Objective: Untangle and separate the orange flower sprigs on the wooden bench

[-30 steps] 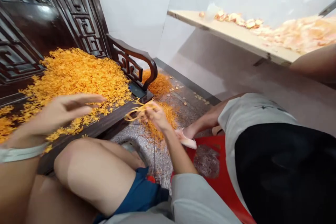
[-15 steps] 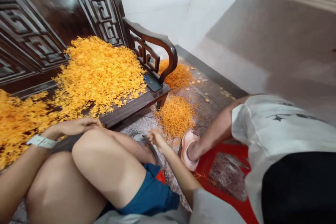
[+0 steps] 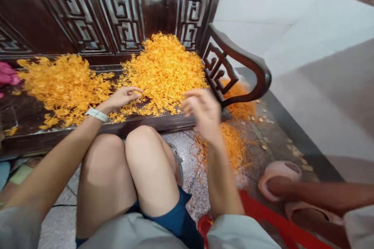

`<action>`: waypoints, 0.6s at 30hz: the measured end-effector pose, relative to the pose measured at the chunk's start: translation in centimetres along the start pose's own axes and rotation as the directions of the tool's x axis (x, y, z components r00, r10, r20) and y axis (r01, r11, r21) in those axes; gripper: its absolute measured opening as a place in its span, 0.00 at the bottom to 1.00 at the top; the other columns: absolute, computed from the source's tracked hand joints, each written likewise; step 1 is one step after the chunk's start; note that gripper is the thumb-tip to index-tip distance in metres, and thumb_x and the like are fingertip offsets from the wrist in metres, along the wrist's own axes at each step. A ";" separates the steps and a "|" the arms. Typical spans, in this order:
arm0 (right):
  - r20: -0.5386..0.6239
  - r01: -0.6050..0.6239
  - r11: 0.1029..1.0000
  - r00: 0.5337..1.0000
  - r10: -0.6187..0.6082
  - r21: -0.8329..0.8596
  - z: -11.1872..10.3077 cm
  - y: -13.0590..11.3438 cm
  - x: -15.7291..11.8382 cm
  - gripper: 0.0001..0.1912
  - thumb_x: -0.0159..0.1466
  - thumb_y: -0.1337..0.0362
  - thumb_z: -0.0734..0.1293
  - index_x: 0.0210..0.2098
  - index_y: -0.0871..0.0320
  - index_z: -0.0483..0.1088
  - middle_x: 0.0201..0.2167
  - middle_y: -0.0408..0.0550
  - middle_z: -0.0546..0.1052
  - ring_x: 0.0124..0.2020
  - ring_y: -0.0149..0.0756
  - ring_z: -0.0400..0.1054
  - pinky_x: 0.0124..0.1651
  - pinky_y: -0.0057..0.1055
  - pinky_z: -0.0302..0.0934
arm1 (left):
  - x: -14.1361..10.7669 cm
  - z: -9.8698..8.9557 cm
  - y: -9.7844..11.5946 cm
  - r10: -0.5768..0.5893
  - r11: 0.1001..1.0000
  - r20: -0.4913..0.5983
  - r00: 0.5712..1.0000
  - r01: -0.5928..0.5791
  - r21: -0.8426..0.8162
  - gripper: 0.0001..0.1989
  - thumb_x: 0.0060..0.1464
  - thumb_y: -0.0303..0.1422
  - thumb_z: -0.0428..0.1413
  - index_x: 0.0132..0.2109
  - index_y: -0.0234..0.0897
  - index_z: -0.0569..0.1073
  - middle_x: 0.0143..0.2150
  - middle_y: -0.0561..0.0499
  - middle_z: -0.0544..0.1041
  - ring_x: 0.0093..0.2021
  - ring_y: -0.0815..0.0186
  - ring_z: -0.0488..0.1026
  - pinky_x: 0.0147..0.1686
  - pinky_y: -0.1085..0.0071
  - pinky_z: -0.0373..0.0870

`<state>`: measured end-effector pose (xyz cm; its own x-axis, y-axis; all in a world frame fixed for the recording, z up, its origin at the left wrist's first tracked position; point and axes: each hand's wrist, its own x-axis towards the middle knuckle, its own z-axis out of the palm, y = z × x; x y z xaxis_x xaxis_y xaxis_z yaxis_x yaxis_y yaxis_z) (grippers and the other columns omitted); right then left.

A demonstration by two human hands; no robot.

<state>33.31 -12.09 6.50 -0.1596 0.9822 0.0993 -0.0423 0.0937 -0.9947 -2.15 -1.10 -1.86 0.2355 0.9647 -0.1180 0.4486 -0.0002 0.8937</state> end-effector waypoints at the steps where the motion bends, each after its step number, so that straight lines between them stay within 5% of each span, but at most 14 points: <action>1: 0.096 0.011 0.990 0.995 0.003 -0.138 3.1 2.8 1.3 0.07 0.70 0.55 0.71 0.44 0.48 0.80 0.38 0.47 0.80 0.37 0.34 0.71 0.39 0.33 0.66 | -0.3 -1.4 -0.5 0.018 0.993 -0.115 0.993 -0.004 0.120 0.25 0.61 0.42 0.58 0.60 0.31 0.80 0.35 0.43 0.81 0.25 0.65 0.68 0.28 0.69 0.62; 4: 0.436 -0.018 0.967 0.891 0.131 -0.254 10.2 10.0 4.8 0.11 0.68 0.56 0.71 0.43 0.57 0.79 0.42 0.49 0.81 0.44 0.37 0.73 0.50 0.36 0.66 | -1.5 -5.8 -2.4 0.152 0.830 -0.345 0.926 0.071 0.554 0.21 0.62 0.36 0.54 0.57 0.33 0.82 0.43 0.37 0.82 0.40 0.52 0.77 0.43 0.61 0.70; 6: 0.462 -0.077 0.961 0.865 0.198 -0.267 12.5 12.6 6.4 0.11 0.67 0.59 0.72 0.45 0.58 0.77 0.46 0.50 0.80 0.48 0.38 0.73 0.55 0.38 0.65 | -2.0 -8.5 -3.9 0.179 0.645 -0.356 0.917 0.164 0.746 0.23 0.63 0.34 0.53 0.61 0.31 0.80 0.53 0.32 0.81 0.54 0.43 0.75 0.54 0.55 0.69; 9: 0.481 -0.035 0.950 0.856 0.188 -0.309 14.0 13.0 7.7 0.13 0.67 0.59 0.72 0.48 0.58 0.75 0.51 0.51 0.78 0.52 0.39 0.71 0.57 0.38 0.63 | -2.3 -11.5 -6.1 0.009 0.501 -0.282 0.959 0.240 0.831 0.28 0.63 0.34 0.55 0.67 0.30 0.75 0.60 0.27 0.77 0.60 0.37 0.73 0.57 0.51 0.68; 12: 0.554 0.079 0.944 0.824 0.120 -0.321 15.3 11.2 8.1 0.13 0.71 0.55 0.68 0.48 0.58 0.75 0.49 0.50 0.79 0.47 0.36 0.71 0.54 0.36 0.63 | -2.4 -12.8 -7.4 -0.069 0.566 -0.262 0.963 0.254 0.785 0.24 0.65 0.33 0.55 0.65 0.32 0.77 0.55 0.32 0.81 0.56 0.43 0.76 0.54 0.56 0.70; 18: 0.612 0.196 0.915 0.788 0.068 -0.353 17.8 9.1 8.2 0.11 0.73 0.57 0.66 0.45 0.58 0.74 0.44 0.48 0.80 0.45 0.36 0.73 0.50 0.34 0.63 | -2.8 -13.4 -6.2 0.095 0.814 -0.463 0.881 0.200 0.546 0.16 0.65 0.31 0.57 0.50 0.25 0.85 0.41 0.41 0.84 0.42 0.60 0.73 0.51 0.61 0.67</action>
<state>14.06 -6.08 -1.29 -0.7323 0.6805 0.0268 0.2787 0.3354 -0.8999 -17.17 -0.29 -1.27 -0.1492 0.9721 0.1810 0.8828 0.0485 0.4673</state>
